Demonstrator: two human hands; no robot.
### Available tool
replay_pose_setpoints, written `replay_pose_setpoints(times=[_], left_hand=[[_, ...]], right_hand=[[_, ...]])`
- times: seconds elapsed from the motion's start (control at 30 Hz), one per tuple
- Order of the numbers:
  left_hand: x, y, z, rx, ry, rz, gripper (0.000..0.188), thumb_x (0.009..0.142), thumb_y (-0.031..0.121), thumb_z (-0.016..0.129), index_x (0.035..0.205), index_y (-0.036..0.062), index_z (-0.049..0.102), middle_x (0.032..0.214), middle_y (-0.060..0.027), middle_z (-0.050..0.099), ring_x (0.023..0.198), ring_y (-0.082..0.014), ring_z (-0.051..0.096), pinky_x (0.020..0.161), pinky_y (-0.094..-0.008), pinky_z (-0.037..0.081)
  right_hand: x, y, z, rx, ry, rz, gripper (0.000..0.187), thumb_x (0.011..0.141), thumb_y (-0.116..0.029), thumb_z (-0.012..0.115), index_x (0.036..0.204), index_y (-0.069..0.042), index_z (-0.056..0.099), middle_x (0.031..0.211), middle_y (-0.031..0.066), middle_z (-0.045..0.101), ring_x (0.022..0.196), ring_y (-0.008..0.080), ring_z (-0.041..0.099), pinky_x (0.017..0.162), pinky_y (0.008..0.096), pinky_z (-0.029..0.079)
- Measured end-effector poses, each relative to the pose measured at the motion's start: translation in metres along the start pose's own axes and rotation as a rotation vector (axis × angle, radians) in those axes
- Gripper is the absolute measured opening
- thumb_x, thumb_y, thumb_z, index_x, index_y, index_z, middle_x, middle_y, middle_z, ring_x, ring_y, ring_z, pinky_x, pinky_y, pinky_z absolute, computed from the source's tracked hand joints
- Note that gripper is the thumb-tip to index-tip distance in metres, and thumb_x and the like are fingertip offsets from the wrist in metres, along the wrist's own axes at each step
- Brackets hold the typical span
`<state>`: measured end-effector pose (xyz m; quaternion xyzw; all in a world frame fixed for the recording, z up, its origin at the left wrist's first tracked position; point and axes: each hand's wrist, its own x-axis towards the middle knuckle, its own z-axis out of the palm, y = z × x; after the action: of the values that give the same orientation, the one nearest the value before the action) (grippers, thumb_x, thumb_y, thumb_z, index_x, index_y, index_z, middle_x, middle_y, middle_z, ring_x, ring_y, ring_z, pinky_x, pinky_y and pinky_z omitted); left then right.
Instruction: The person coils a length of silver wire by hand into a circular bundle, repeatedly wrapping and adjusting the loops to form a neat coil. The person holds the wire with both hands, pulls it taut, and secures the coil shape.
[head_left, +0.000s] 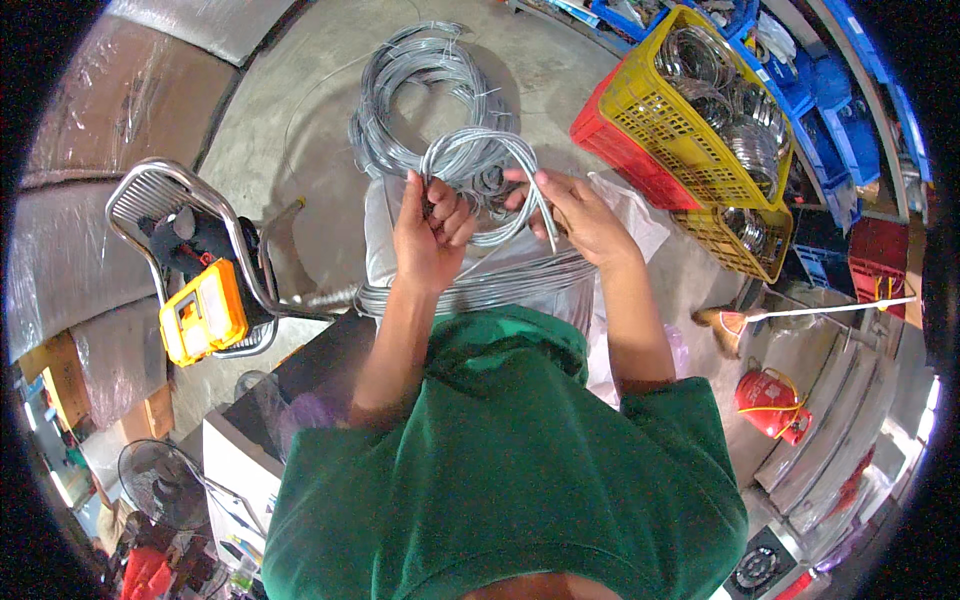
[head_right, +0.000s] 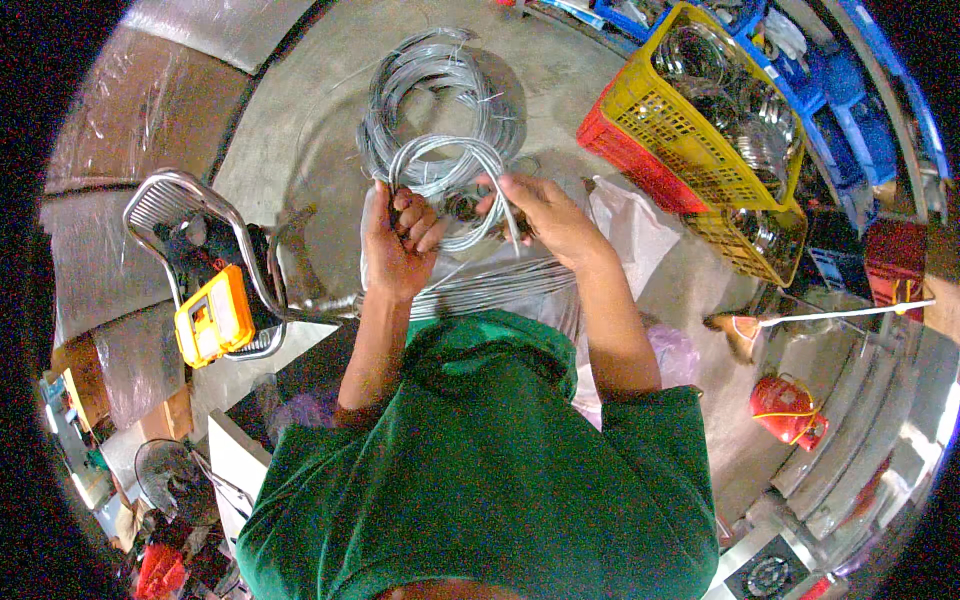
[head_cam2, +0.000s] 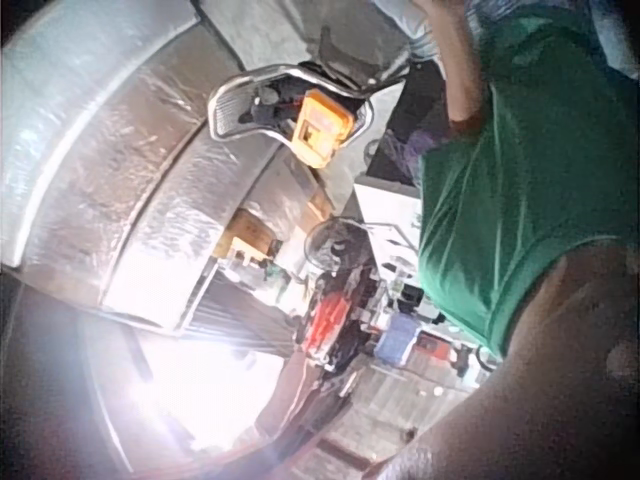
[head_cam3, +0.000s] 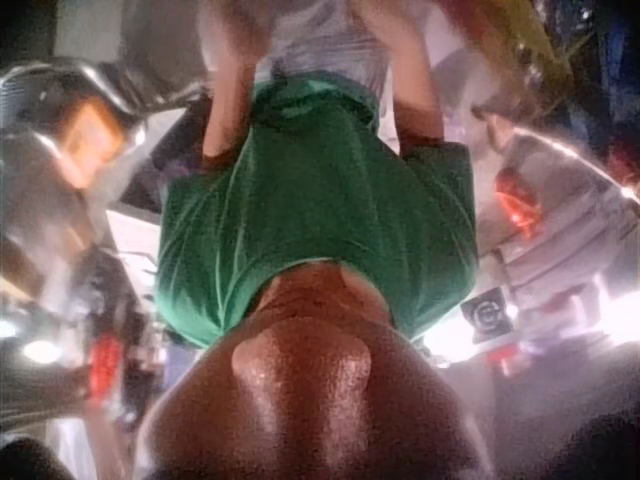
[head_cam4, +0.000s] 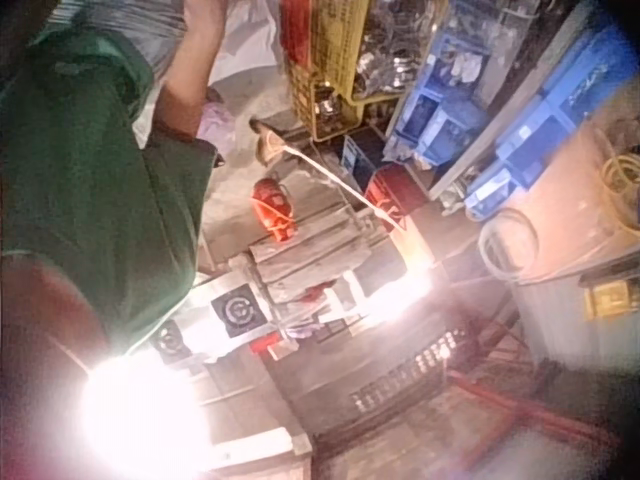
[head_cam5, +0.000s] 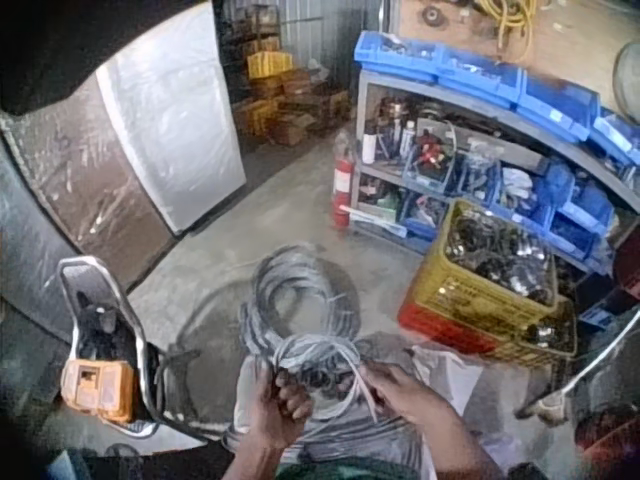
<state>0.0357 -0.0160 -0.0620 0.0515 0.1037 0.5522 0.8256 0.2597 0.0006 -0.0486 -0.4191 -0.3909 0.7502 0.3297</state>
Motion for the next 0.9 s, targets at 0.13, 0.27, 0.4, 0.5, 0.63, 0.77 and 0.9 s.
replay_pose_setpoints(times=[0.13, 0.27, 0.4, 0.5, 0.63, 0.77, 0.9], left_hand=[[-0.013, -0.011, -0.007, 0.373, 0.173, 0.134, 0.043, 0.105, 0.047, 0.041, 0.095, 0.0092, 0.057, 0.084, -0.0038, 0.055, 0.083, -0.0205, 0.054, 0.086, -0.0373, 0.045], [-0.031, 0.004, -0.015, 0.679, 0.214, 0.016, 0.051, 0.106, 0.047, 0.035, 0.110, 0.0028, 0.059, 0.100, -0.0101, 0.064, 0.096, -0.0239, 0.060, 0.093, -0.0396, 0.045], [-0.039, 0.018, -0.021, 0.926, 0.234, -0.080, 0.059, 0.108, 0.041, 0.030, 0.129, -0.0066, 0.058, 0.116, -0.0130, 0.067, 0.101, -0.0172, 0.060, 0.092, -0.0345, 0.045], [-0.039, 0.021, -0.022, 1.013, 0.306, 0.006, 0.052, 0.108, 0.035, 0.036, 0.133, -0.0054, 0.057, 0.112, -0.0097, 0.066, 0.095, -0.0149, 0.060, 0.086, -0.0314, 0.047], [-0.045, 0.027, -0.016, 1.501, 0.371, 0.162, 0.039, 0.104, 0.023, 0.048, 0.130, -0.0037, 0.061, 0.101, -0.0079, 0.064, 0.085, -0.0135, 0.058, 0.077, -0.0281, 0.046], [-0.056, 0.032, -0.006, 1.761, 0.370, 0.101, 0.034, 0.097, 0.011, 0.061, 0.127, -0.0054, 0.063, 0.087, -0.0059, 0.063, 0.081, -0.0107, 0.058, 0.070, -0.0241, 0.046], [-0.059, 0.032, 0.002, 1.328, 0.404, -0.059, 0.043, 0.092, 0.009, 0.070, 0.132, -0.0056, 0.059, 0.087, -0.0069, 0.069, 0.077, -0.0103, 0.064, 0.073, -0.0259, 0.054]], right_hand=[[0.005, -0.009, 0.001, -0.153, -0.008, -0.097, 0.032, 0.104, -0.030, 0.052, 0.115, -0.003, 0.064, 0.083, 0.0006, 0.063, 0.069, 0.0059, 0.054, 0.061, 0.0203, 0.042], [0.007, -0.014, -0.008, -0.195, -0.093, -0.055, 0.029, 0.105, -0.030, 0.051, 0.110, -0.003, 0.062, 0.081, -0.0004, 0.058, 0.075, 0.0069, 0.051, 0.068, 0.0223, 0.040], [0.007, -0.009, -0.012, -0.238, -0.073, -0.062, 0.030, 0.105, -0.029, 0.050, 0.109, -0.002, 0.061, 0.080, -0.0006, 0.056, 0.076, 0.0073, 0.050, 0.069, 0.0226, 0.039], [0.008, -0.005, -0.012, -0.219, -0.058, -0.091, 0.031, 0.105, -0.029, 0.050, 0.109, 0.000, 0.061, 0.079, -0.0005, 0.056, 0.076, 0.0078, 0.050, 0.071, 0.0233, 0.040], [0.010, 0.000, -0.013, -0.213, -0.009, -0.133, 0.032, 0.105, -0.027, 0.050, 0.108, 0.002, 0.062, 0.077, 0.0000, 0.057, 0.076, 0.0090, 0.051, 0.073, 0.0247, 0.042], [0.010, 0.003, -0.008, -0.318, 0.078, -0.185, 0.032, 0.105, -0.027, 0.049, 0.105, 0.002, 0.062, 0.074, 0.0000, 0.056, 0.073, 0.0089, 0.050, 0.071, 0.0247, 0.042], [0.010, 0.008, 0.001, -0.344, 0.119, -0.168, 0.027, 0.106, -0.025, 0.049, 0.101, -0.001, 0.061, 0.073, -0.0022, 0.050, 0.071, 0.0067, 0.044, 0.068, 0.0229, 0.037]])
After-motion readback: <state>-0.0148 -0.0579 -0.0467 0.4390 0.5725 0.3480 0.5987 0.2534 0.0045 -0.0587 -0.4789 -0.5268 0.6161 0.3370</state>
